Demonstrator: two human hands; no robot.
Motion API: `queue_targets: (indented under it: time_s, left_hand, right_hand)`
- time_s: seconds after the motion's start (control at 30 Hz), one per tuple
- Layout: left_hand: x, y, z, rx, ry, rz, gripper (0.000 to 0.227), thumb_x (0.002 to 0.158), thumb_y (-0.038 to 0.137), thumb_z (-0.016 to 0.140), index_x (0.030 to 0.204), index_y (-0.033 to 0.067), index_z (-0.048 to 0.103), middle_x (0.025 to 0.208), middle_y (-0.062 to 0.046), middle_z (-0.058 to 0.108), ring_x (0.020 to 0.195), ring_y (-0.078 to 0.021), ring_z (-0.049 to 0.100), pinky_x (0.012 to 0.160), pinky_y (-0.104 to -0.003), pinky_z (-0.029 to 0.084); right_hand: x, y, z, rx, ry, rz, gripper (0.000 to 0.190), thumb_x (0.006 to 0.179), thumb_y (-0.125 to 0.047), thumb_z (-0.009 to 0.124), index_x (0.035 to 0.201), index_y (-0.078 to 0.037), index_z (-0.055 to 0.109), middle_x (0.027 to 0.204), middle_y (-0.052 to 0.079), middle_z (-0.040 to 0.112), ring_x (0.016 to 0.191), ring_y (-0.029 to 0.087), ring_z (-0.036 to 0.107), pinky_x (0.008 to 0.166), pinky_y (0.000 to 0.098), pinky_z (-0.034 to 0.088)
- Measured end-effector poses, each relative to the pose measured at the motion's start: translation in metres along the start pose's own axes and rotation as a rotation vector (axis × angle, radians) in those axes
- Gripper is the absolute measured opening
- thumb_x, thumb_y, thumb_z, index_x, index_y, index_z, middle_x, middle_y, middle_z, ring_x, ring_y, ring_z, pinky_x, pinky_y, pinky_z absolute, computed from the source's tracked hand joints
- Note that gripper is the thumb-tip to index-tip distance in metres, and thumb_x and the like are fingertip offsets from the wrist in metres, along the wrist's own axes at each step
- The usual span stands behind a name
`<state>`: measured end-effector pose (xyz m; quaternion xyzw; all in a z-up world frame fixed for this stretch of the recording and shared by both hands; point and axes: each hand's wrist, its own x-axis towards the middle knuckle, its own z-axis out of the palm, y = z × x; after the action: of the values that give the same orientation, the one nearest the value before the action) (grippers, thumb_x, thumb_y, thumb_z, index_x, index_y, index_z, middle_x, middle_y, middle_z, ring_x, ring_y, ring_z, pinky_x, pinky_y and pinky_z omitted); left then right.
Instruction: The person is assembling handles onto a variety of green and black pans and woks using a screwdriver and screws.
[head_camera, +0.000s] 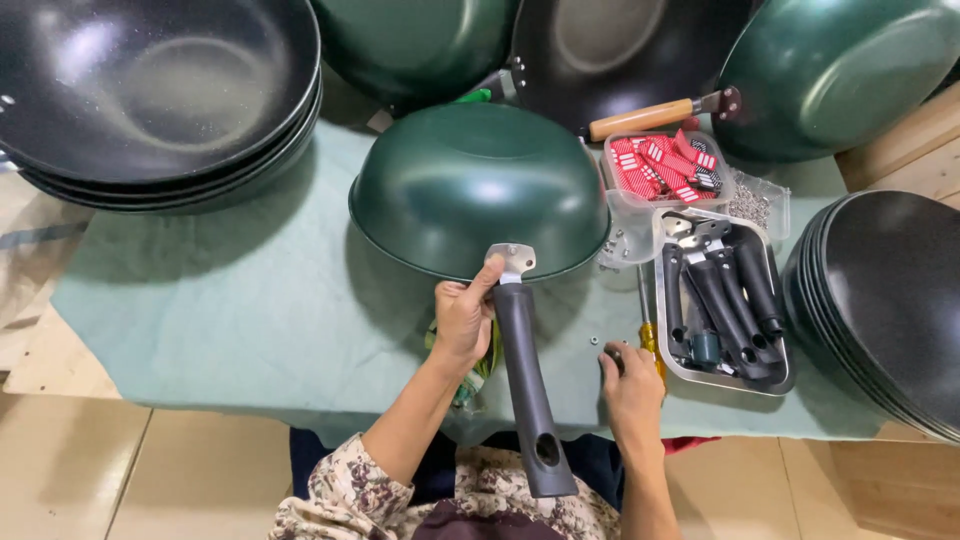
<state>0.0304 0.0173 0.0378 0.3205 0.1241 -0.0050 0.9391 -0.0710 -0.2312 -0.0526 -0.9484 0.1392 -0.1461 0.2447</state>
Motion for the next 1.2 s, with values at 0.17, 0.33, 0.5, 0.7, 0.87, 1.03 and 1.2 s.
queue_targets:
  time_s: [0.17, 0.33, 0.5, 0.7, 0.87, 1.03, 1.2]
  left_hand:
    - [0.003, 0.014, 0.018, -0.001, 0.02, 0.021, 0.044, 0.076, 0.015, 0.086, 0.049, 0.0068, 0.053, 0.054, 0.003, 0.046, 0.048, -0.0126, 0.051, 0.044, -0.03, 0.046]
    - [0.006, 0.019, 0.03, 0.006, 0.029, 0.043, 0.05, 0.077, 0.017, 0.085, 0.044, 0.009, 0.048, 0.051, 0.004, 0.045, 0.047, -0.0132, 0.051, 0.043, -0.032, 0.046]
    - [0.013, 0.017, 0.035, 0.022, -0.018, 0.045, 0.037, 0.079, 0.015, 0.085, 0.052, 0.0056, 0.061, 0.056, 0.003, 0.055, 0.055, -0.013, 0.059, 0.051, -0.029, 0.052]
    - [0.014, 0.019, 0.037, 0.06, -0.028, -0.007, 0.034, 0.078, 0.017, 0.086, 0.055, 0.0014, 0.066, 0.061, 0.0, 0.061, 0.059, -0.0149, 0.06, 0.054, -0.029, 0.051]
    - [0.049, -0.031, 0.001, 0.029, -0.034, 0.07, 0.015, 0.081, 0.005, 0.082, 0.073, 0.0011, 0.071, 0.066, -0.004, 0.064, 0.062, -0.0178, 0.066, 0.054, -0.034, 0.059]
    - [0.051, -0.036, -0.004, 0.002, -0.053, 0.105, 0.007, 0.085, -0.007, 0.078, 0.092, -0.0039, 0.079, 0.075, -0.013, 0.076, 0.066, -0.0229, 0.075, 0.056, -0.039, 0.065]
    - [0.028, -0.005, 0.015, 0.049, -0.122, 0.124, 0.027, 0.084, -0.006, 0.079, 0.111, -0.0032, 0.077, 0.093, -0.011, 0.079, 0.083, -0.0201, 0.075, 0.072, -0.041, 0.067]
  right_hand:
    - [0.0, 0.02, 0.01, -0.013, 0.061, -0.084, 0.019, 0.092, -0.018, 0.066, 0.107, -0.014, 0.076, 0.1, 0.008, 0.071, 0.097, 0.027, 0.067, 0.093, 0.0374, 0.051]
    - [-0.005, -0.011, -0.015, -0.03, -0.009, 0.039, 0.025, 0.091, -0.019, 0.064, 0.113, -0.02, 0.076, 0.109, 0.003, 0.071, 0.099, 0.023, 0.069, 0.091, 0.0369, 0.053]
    - [-0.004, -0.053, -0.048, 0.329, -0.001, 0.041, 0.027, 0.091, -0.011, 0.067, 0.115, -0.012, 0.079, 0.103, 0.002, 0.074, 0.089, 0.013, 0.072, 0.088, 0.0259, 0.056]
    - [0.027, -0.112, -0.062, 0.98, -0.102, 0.133, 0.019, 0.086, 0.003, 0.071, 0.102, 0.008, 0.079, 0.104, 0.017, 0.067, 0.081, 0.026, 0.072, 0.084, 0.0336, 0.066]
    - [0.07, -0.116, -0.009, 1.305, -0.055, 0.096, 0.019, 0.084, 0.01, 0.07, 0.102, 0.015, 0.074, 0.103, 0.021, 0.064, 0.085, 0.033, 0.073, 0.082, 0.0399, 0.065]
    - [0.091, -0.15, 0.008, 1.498, -0.037, 0.227, 0.018, 0.085, 0.013, 0.068, 0.101, 0.009, 0.074, 0.09, 0.014, 0.068, 0.08, 0.023, 0.07, 0.079, 0.0357, 0.059]
    - [0.095, -0.179, 0.005, 1.636, -0.095, 0.406, 0.035, 0.076, 0.012, 0.073, 0.11, 0.006, 0.071, 0.095, 0.02, 0.075, 0.08, 0.029, 0.075, 0.077, 0.0414, 0.061]
